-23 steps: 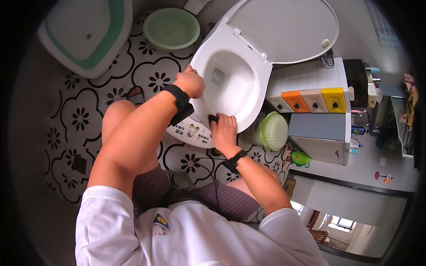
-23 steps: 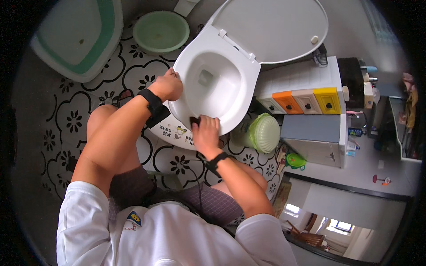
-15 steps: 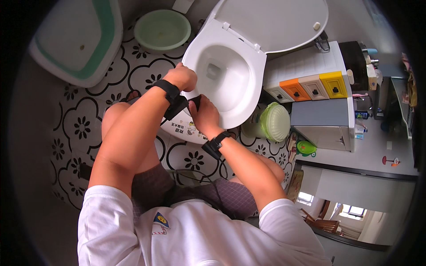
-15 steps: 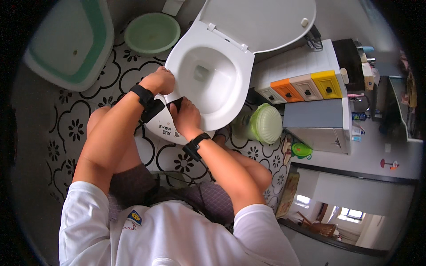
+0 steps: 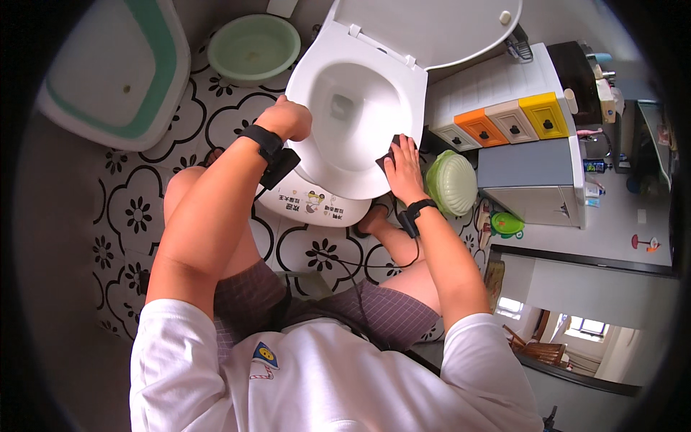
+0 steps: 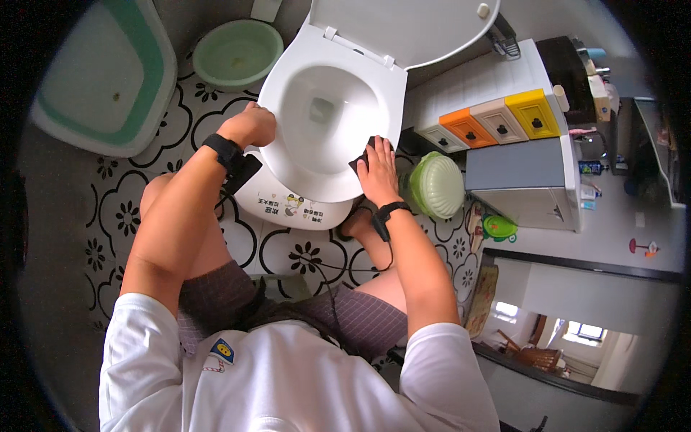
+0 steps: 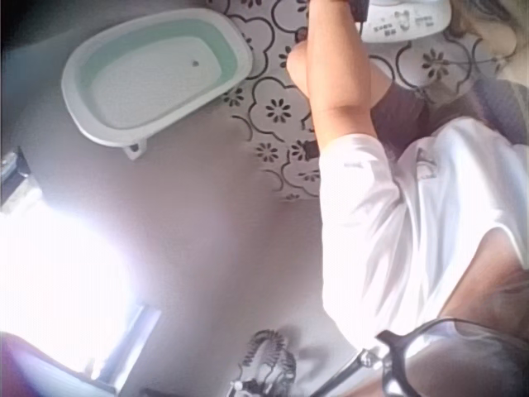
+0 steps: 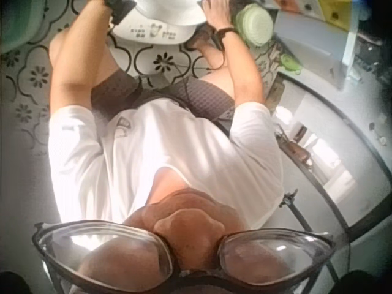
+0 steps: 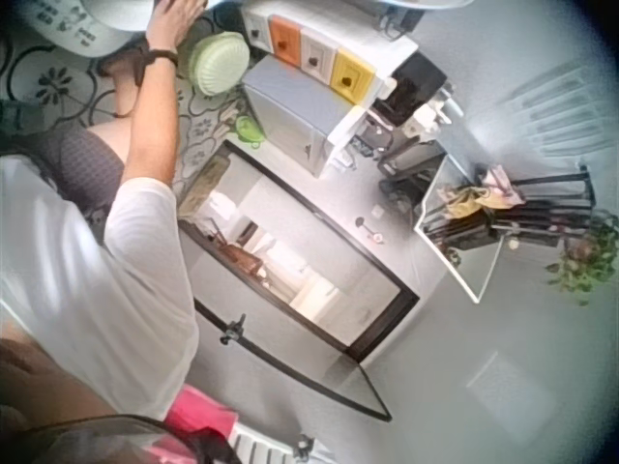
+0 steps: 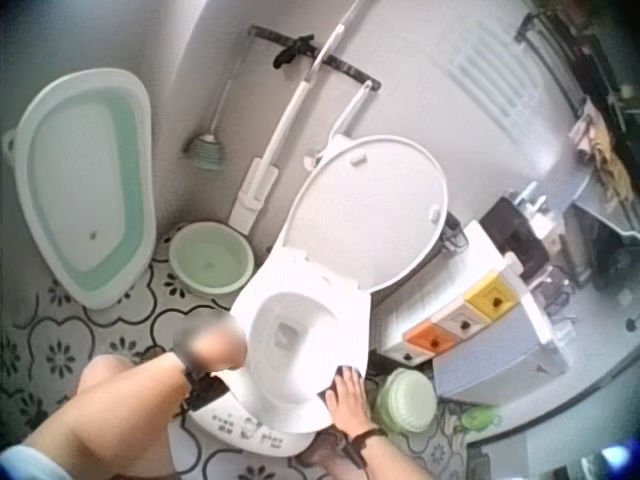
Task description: The person wipes the exterior and interior rim of a toilet with a cloth, scrubbing different parts of the porcelain surfaces.
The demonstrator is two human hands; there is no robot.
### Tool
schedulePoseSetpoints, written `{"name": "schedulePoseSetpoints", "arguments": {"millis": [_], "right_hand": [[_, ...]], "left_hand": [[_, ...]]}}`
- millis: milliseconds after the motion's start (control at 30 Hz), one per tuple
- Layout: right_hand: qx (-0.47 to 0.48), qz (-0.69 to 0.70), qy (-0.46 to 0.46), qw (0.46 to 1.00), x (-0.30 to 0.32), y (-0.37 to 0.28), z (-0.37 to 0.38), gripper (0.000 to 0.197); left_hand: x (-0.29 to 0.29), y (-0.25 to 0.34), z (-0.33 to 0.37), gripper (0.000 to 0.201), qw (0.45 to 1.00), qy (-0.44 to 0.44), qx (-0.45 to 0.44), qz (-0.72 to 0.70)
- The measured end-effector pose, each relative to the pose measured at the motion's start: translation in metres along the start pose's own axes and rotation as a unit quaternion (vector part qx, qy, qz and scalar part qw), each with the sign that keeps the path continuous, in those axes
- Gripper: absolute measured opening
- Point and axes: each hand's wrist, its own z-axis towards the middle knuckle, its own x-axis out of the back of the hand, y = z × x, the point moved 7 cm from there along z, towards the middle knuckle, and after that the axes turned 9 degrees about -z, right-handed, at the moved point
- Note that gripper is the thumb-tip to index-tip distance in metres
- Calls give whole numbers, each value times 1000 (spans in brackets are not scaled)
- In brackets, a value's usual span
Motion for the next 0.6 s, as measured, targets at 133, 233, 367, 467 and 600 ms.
{"name": "schedulePoseSetpoints", "arguments": {"millis": [133,233,367,467,600], "right_hand": [[-114,33,94,988,-2,-26,-27,47],[-85,23,115,989,2,-77,-47,42],[-88,54,130,986,15,-154,-39,47],[-84,118,124,982,20,-177,-17,53],[-19,109,84,990,20,-180,-17,58]], "left_hand": [[12,8,-18,44,1000,-15,-21,8],[9,7,-15,43,998,-20,-38,46],[-4,-2,-5,44,999,0,-8,52],[-6,-7,5,31,988,117,-62,75],[-12,-29,15,32,985,155,-46,61]]}}
